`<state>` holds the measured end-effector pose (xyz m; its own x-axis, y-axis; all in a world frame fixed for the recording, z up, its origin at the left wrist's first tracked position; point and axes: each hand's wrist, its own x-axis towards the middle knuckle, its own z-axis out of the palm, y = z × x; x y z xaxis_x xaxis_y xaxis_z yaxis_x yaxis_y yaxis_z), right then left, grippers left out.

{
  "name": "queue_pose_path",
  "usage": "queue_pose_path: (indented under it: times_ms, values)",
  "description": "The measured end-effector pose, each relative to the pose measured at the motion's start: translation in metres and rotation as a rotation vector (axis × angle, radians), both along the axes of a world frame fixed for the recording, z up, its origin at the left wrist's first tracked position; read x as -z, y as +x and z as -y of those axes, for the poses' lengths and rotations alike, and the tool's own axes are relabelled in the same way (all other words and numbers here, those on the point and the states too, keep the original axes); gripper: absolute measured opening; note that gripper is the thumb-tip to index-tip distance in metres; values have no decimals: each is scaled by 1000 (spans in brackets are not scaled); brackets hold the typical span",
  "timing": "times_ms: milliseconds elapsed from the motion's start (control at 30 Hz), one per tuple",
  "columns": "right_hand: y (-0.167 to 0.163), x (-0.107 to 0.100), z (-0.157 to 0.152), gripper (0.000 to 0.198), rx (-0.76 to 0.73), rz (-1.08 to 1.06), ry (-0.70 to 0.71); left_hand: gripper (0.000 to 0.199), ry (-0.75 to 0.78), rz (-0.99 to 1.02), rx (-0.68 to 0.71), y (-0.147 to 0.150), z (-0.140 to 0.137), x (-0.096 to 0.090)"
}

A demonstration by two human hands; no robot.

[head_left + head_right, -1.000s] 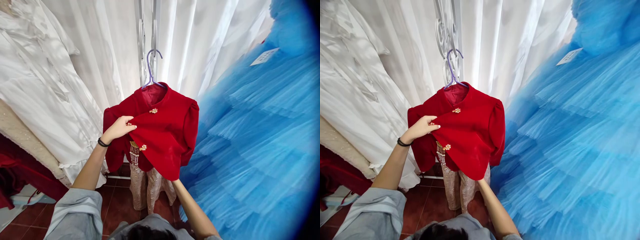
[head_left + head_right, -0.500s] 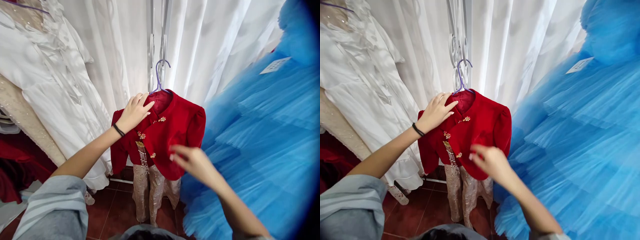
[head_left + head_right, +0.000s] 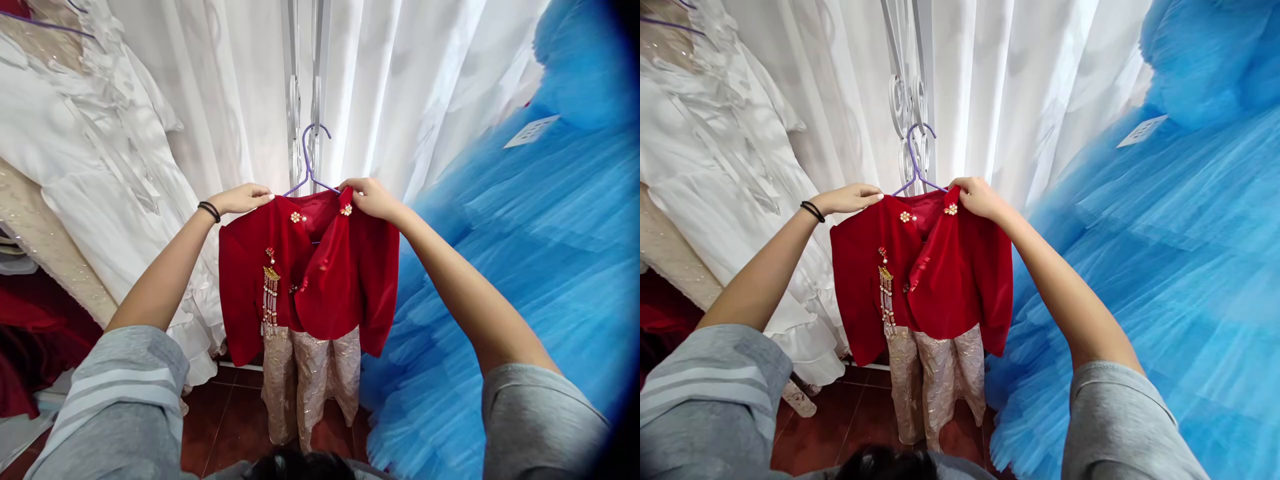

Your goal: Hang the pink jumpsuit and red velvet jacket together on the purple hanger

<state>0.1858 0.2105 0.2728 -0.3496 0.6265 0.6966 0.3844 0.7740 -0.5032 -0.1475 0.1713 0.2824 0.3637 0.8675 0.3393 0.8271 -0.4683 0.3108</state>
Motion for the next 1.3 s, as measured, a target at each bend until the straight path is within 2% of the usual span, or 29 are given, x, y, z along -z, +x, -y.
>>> queue_pose_path:
  times_ms: [33, 67, 100, 167, 233, 300, 367, 400, 467, 533, 633, 733, 800, 867, 933, 1000, 1100, 1167, 1200, 1233, 1300]
  values:
    - [0, 1, 1, 26, -22, 24, -7, 48, -113, 26, 23, 0, -1, 0]
    - [0, 3, 6, 30, -37, 61, 17, 50, -152, 49, 38, 2, 1, 1]
    - [0, 8, 13, 35, -32, 106, 79, 49, -101, 69, 44, 6, 5, 2]
    - [-3, 28, 35, 42, 88, 169, 258, 49, 189, 61, 48, 18, 19, 8]
    - [-11, 63, 62, 45, 333, 172, 378, 52, 466, -81, 89, 33, 35, 15]
    - [-24, 109, 82, 52, 554, 187, 341, 47, 553, -311, 199, 47, 47, 22]
    - [-36, 153, 90, 69, 629, 227, 236, 36, 517, -528, 316, 56, 51, 29]
    - [-40, 172, 90, 70, 626, 232, 185, 34, 499, -598, 338, 59, 51, 32]
    - [-42, 195, 88, 49, 604, 192, 118, 30, 489, -641, 293, 62, 48, 36]
    - [-41, 199, 91, 24, 601, 98, 128, 19, 499, -605, 197, 63, 43, 38]
    - [-51, 184, 114, 24, 607, -87, 254, 24, 551, -566, 115, 68, 36, 36]
    - [-89, 173, 133, 22, 500, -178, 305, 26, 617, -504, 72, 74, 30, 35]
    - [-122, 176, 128, 29, 325, -122, 218, 25, 628, -417, 81, 78, 31, 39]
    - [-151, 184, 112, 52, 142, -21, 97, 29, 675, -298, 69, 80, 36, 49]
    - [-168, 197, 96, 63, 34, 41, 41, 34, 751, -202, 7, 79, 43, 68]
    - [-171, 214, 91, 59, -15, 45, 67, 43, 795, -192, -64, 75, 50, 94]
    - [-159, 255, 111, 55, -87, 27, 149, 46, 782, -252, -136, 63, 54, 133]
    - [-147, 296, 133, 52, -130, -44, 107, 40, 736, -256, -188, 55, 53, 150]
    - [-140, 319, 143, 48, -130, -129, 25, 36, 699, -252, -200, 52, 54, 154]
    - [-132, 341, 149, 41, -69, -278, -114, 32, 654, -242, -199, 50, 55, 155]
    - [-113, 377, 150, 33, 61, -675, -501, 28, 533, -188, -169, 48, 59, 150]
